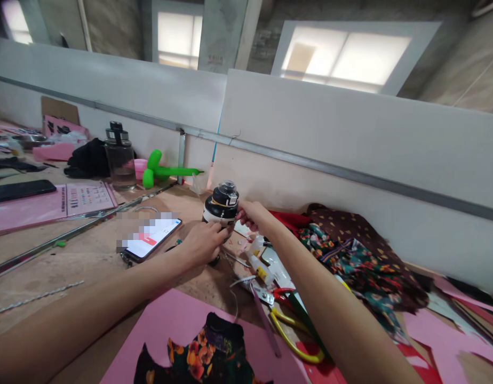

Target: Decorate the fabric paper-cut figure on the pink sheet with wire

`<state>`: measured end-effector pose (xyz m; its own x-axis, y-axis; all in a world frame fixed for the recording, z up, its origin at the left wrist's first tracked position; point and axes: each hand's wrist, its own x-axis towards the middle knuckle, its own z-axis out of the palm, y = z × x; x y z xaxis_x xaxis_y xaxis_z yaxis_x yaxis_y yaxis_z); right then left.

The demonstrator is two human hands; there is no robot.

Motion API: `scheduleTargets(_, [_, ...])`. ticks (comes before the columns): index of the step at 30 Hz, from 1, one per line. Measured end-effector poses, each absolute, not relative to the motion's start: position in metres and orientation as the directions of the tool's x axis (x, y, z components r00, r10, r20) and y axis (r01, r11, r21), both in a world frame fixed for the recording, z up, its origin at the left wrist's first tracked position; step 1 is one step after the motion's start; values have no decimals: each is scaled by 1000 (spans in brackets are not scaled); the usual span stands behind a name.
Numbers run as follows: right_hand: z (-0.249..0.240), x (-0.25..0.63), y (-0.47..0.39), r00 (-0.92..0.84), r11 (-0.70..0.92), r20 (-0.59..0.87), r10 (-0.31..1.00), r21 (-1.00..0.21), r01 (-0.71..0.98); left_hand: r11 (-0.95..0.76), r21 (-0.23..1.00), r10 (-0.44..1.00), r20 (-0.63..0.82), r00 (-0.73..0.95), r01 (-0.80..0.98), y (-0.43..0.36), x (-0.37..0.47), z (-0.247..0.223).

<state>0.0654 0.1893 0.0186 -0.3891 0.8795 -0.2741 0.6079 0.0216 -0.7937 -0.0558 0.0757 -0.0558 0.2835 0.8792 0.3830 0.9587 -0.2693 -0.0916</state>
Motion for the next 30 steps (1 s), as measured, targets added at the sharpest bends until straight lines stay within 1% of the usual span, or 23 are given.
scheduleTargets(7, [17, 64, 194, -379, -13, -298, 876, -799, 601, -269, -91, 877, 388, 283, 959, 76, -56, -56])
scheduleTargets(16, [19, 63, 192, -333, -41, -291, 897, -804, 593, -264, -89, 887, 369, 278, 960, 75, -55, -55])
scheduleTargets(24, [22, 62, 188, -326, -69, -303, 896, -819, 570, -259, -85, 887, 374, 271, 962, 74, -55, -54])
scheduleTargets(30, [19, 65, 188, -334, -64, -280, 900, -843, 535, -261, -86, 884, 378, 274, 961, 74, -55, -54])
